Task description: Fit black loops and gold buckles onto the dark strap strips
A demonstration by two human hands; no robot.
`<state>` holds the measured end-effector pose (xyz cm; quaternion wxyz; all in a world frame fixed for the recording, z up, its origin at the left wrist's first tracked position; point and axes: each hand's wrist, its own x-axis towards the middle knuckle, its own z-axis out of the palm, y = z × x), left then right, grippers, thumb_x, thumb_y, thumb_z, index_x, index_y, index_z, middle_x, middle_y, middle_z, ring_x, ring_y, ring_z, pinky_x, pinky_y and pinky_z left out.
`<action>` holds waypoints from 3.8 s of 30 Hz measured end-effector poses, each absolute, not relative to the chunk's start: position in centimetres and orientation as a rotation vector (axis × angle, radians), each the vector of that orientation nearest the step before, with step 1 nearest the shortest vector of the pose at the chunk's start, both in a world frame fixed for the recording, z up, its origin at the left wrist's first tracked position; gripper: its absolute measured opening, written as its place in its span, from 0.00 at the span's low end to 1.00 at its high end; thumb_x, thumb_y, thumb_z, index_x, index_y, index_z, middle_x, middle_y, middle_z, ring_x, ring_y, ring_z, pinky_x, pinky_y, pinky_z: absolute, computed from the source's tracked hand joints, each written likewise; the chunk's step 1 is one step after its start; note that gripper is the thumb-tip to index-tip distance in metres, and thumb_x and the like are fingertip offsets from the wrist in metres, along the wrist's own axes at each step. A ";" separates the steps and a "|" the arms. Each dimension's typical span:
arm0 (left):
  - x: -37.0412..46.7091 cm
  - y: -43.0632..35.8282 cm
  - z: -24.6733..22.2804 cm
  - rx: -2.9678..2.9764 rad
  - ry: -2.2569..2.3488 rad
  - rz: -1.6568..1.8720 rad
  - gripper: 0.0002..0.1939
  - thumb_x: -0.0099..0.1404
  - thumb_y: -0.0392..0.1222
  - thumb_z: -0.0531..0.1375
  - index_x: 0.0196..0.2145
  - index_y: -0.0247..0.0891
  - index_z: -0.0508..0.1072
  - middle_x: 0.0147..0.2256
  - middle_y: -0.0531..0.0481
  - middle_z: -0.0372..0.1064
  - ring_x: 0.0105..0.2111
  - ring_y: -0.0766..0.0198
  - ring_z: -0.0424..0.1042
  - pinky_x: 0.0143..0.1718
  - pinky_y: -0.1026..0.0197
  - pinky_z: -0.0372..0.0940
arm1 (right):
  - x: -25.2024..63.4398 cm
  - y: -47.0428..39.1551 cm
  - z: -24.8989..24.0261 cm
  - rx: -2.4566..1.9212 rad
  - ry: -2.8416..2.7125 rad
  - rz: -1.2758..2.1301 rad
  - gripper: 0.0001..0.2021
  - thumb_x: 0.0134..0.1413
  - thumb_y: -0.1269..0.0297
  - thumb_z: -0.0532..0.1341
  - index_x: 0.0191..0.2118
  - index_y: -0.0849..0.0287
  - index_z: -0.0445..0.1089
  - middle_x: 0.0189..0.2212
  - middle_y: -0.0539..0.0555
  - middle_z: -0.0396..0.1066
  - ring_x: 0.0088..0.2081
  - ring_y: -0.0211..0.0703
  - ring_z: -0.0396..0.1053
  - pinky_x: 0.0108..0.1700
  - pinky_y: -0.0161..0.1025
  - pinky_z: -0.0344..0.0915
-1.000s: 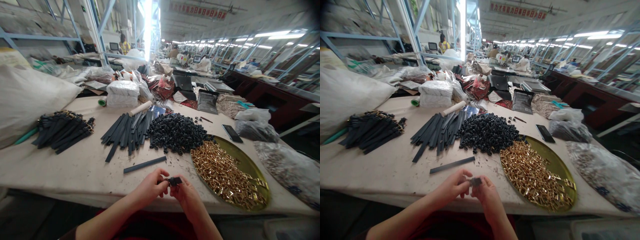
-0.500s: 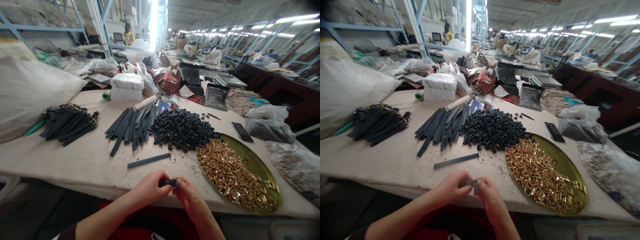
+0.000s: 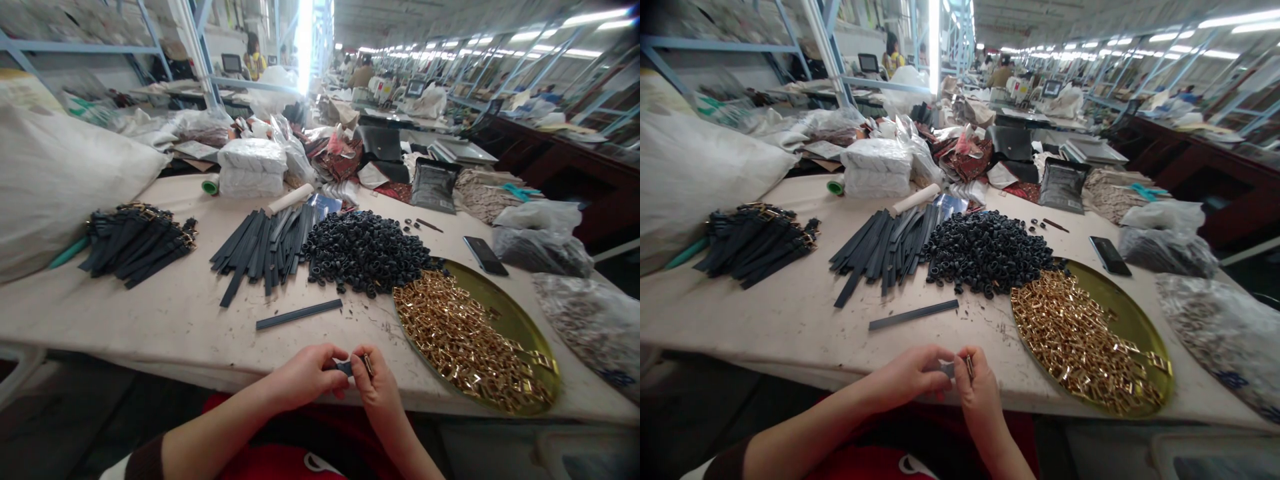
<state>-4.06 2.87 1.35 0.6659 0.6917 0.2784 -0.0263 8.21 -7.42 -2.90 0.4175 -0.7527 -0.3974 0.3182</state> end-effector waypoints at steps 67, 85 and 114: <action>-5.3 1.9 0.7 1.508 0.628 -0.277 0.13 0.57 0.47 0.52 0.27 0.34 0.69 0.24 0.53 0.68 0.20 0.71 0.60 0.22 0.69 0.55 | 8.6 -9.7 -2.9 -1.775 -1.279 0.917 0.14 0.56 0.57 0.47 0.40 0.59 0.62 0.23 0.49 0.66 0.26 0.37 0.64 0.27 0.33 0.58; -2.1 10.7 -0.3 2.519 1.080 0.107 0.03 0.53 0.34 0.56 0.28 0.36 0.69 0.33 0.44 0.67 0.37 0.56 0.65 0.39 0.59 0.57 | 11.8 -3.7 -4.9 -1.976 -1.199 0.255 0.12 0.56 0.58 0.50 0.39 0.59 0.63 0.37 0.56 0.66 0.41 0.44 0.63 0.44 0.44 0.60; -2.8 4.3 3.0 0.906 0.790 0.173 0.16 0.51 0.30 0.53 0.40 0.32 0.65 0.41 0.44 0.64 0.27 0.69 0.68 0.24 0.68 0.63 | 12.5 -3.3 -1.8 -1.232 -0.112 1.193 0.14 0.35 0.59 0.68 0.29 0.56 0.66 0.25 0.46 0.69 0.25 0.30 0.64 0.30 0.30 0.63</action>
